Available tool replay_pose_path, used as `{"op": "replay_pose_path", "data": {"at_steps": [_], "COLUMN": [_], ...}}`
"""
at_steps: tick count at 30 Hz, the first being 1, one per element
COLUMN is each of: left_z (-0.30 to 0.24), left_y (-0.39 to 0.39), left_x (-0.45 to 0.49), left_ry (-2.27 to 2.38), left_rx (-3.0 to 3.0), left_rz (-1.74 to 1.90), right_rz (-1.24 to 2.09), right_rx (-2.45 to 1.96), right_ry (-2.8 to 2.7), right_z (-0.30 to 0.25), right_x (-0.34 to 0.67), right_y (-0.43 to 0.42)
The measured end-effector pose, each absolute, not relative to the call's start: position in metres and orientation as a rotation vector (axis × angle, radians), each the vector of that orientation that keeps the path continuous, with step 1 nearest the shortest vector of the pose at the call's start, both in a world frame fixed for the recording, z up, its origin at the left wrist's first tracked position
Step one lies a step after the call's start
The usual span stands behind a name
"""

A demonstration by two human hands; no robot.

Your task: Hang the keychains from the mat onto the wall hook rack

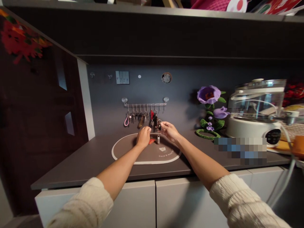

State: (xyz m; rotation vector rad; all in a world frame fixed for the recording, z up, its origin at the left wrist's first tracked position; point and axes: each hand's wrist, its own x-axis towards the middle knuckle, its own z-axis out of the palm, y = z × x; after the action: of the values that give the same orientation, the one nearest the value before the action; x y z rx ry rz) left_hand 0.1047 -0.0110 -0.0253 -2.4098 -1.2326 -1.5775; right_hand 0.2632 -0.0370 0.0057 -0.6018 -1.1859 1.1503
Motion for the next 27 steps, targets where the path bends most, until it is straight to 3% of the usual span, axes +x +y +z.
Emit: {"op": "replay_pose_path", "data": {"at_steps": [27], "left_z": [-0.029], "left_y": [-0.01], "left_x": [0.106], "left_ry": [-1.287], "left_rx": [-2.444], "left_rz": [-1.489], "right_rz": [0.948], "right_rx": [-0.853], "right_ry": [-0.889], "right_z": [0.08], "right_x": [0.261], "right_y": [0.021]}}
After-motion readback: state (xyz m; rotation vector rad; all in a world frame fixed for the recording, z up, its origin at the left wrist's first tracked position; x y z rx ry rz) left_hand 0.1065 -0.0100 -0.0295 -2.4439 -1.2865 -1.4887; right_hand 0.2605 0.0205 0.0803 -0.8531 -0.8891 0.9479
